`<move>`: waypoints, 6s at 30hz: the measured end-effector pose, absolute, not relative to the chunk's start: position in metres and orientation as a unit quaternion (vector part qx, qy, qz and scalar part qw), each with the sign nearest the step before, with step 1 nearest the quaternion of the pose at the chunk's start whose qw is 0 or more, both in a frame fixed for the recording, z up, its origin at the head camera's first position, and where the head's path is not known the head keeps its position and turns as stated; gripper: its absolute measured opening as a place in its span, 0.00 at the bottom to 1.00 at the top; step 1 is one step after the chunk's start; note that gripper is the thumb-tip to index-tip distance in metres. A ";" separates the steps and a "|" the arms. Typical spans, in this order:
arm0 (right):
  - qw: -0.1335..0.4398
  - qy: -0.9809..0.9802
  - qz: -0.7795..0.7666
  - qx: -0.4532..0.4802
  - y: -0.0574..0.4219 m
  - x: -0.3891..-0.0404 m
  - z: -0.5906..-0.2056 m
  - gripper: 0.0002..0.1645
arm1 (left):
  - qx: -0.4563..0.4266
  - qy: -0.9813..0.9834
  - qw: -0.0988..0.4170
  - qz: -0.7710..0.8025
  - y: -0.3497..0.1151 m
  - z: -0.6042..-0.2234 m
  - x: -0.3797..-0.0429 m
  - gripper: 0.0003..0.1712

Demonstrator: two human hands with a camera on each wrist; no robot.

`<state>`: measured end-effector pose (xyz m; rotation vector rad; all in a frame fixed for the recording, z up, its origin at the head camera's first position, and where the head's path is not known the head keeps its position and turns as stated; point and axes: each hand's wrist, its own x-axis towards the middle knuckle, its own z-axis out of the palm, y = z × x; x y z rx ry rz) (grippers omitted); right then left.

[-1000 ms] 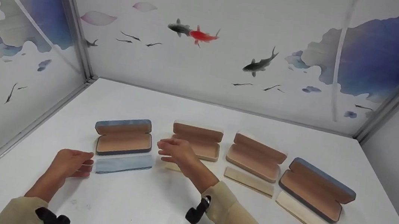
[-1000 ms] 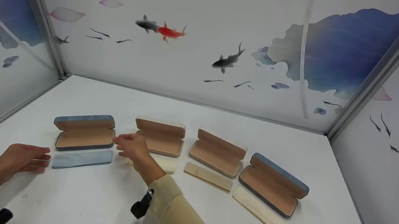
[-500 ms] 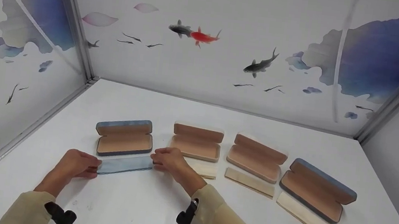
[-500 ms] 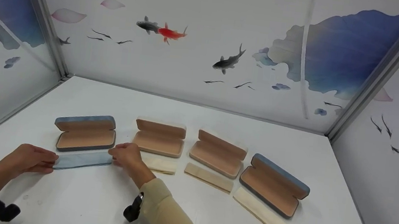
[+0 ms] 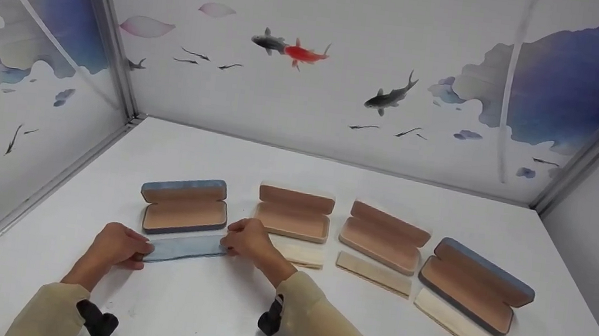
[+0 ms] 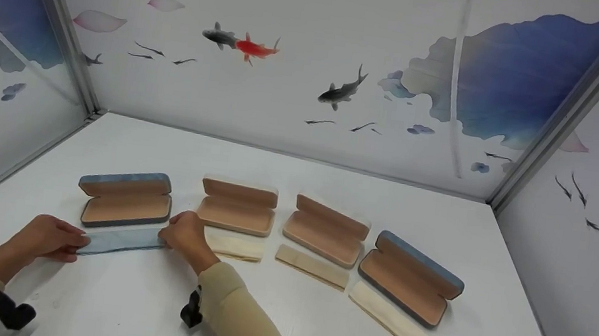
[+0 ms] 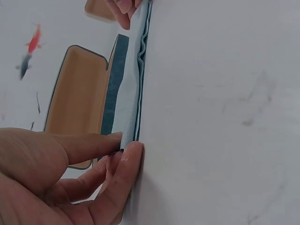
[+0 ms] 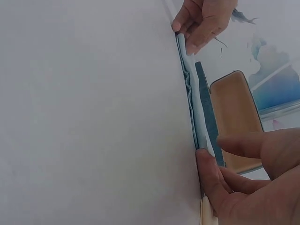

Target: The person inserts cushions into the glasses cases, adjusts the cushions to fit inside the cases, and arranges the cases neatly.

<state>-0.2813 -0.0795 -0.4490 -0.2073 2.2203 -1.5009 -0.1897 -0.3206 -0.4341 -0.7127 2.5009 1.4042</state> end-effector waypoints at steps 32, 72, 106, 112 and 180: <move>0.225 0.809 -0.538 -0.070 -0.084 -0.288 -0.445 0.04 | -0.214 0.814 0.047 0.538 -0.329 -0.431 -0.183 0.31; 0.152 0.777 -0.610 -0.028 -0.110 -0.319 -0.435 0.10 | -0.249 0.758 0.017 0.603 -0.341 -0.417 -0.226 0.30; 0.098 0.817 -0.565 -0.065 -0.120 -0.318 -0.438 0.11 | -0.256 0.810 0.005 0.528 -0.343 -0.430 -0.231 0.27; 0.096 0.837 -0.535 -0.065 -0.121 -0.318 -0.438 0.12 | -0.252 0.815 -0.004 0.522 -0.342 -0.435 -0.231 0.26; 0.271 0.771 -0.574 -0.054 -0.117 -0.336 -0.422 0.53 | -0.224 0.798 0.152 0.539 -0.343 -0.399 -0.243 0.60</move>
